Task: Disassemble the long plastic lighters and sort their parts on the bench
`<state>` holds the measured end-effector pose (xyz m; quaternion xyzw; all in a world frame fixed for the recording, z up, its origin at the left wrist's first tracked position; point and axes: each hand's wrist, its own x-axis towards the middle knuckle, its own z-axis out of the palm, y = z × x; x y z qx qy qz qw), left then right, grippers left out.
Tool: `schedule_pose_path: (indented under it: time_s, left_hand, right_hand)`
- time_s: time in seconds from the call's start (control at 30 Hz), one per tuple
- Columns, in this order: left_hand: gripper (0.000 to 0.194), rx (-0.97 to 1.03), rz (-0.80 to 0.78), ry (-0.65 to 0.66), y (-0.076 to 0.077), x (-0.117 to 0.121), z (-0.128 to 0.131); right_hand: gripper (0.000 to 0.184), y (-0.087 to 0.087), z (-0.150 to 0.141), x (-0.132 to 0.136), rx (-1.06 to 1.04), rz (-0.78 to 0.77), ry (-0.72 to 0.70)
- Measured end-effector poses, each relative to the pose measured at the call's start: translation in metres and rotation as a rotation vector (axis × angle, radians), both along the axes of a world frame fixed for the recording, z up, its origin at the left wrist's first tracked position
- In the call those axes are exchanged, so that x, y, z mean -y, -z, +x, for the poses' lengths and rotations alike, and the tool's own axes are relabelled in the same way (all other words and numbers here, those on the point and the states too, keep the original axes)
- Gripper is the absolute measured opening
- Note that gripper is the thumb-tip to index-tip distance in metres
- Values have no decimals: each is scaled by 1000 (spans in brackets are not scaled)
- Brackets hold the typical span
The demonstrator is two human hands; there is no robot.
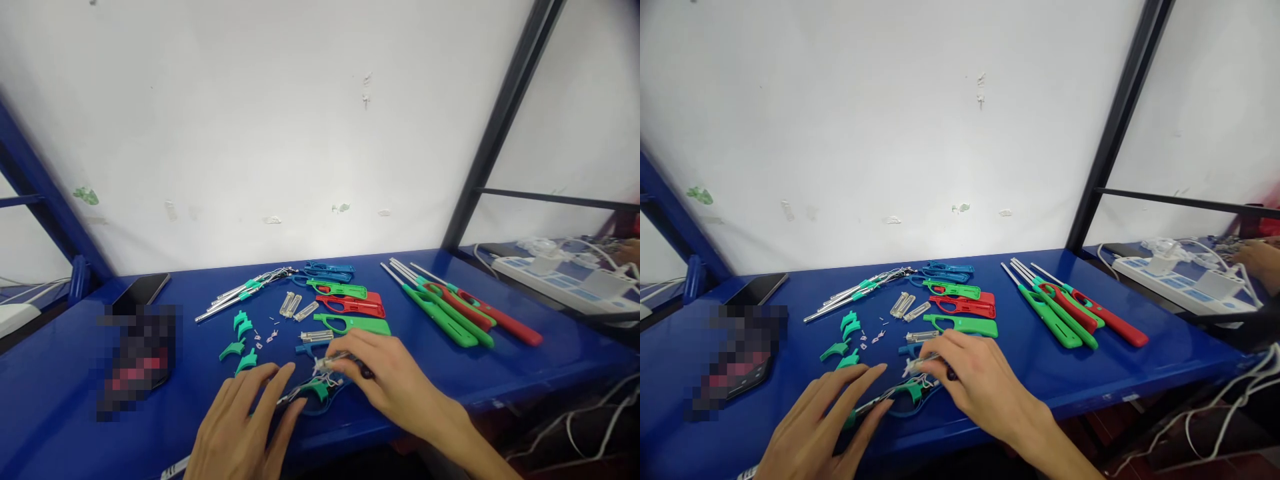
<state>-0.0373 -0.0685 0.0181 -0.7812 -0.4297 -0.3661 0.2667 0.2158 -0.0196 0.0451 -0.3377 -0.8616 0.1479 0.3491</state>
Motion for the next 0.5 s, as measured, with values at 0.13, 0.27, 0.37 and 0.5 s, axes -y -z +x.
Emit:
schedule_pose_path:
  time_s: [0.13, 0.27, 0.37, 0.5]
  left_hand:
    - [21, 44, -103, 80, 0, 3, -4]
    - [17, 79, -211, 140, 1, 7, -8]
    - [17, 87, -222, 132, 0, 10, -6]
    - [16, 106, -242, 160, 0, 11, -4]
  right_hand:
    - [20, -8, -16, 5, 35, -37, -88]
    - [18, -9, -20, 8, 44, -64, -114]
    - [16, -9, -20, 8, 50, -73, -122]
    - [15, -9, -20, 7, 64, -83, -126]
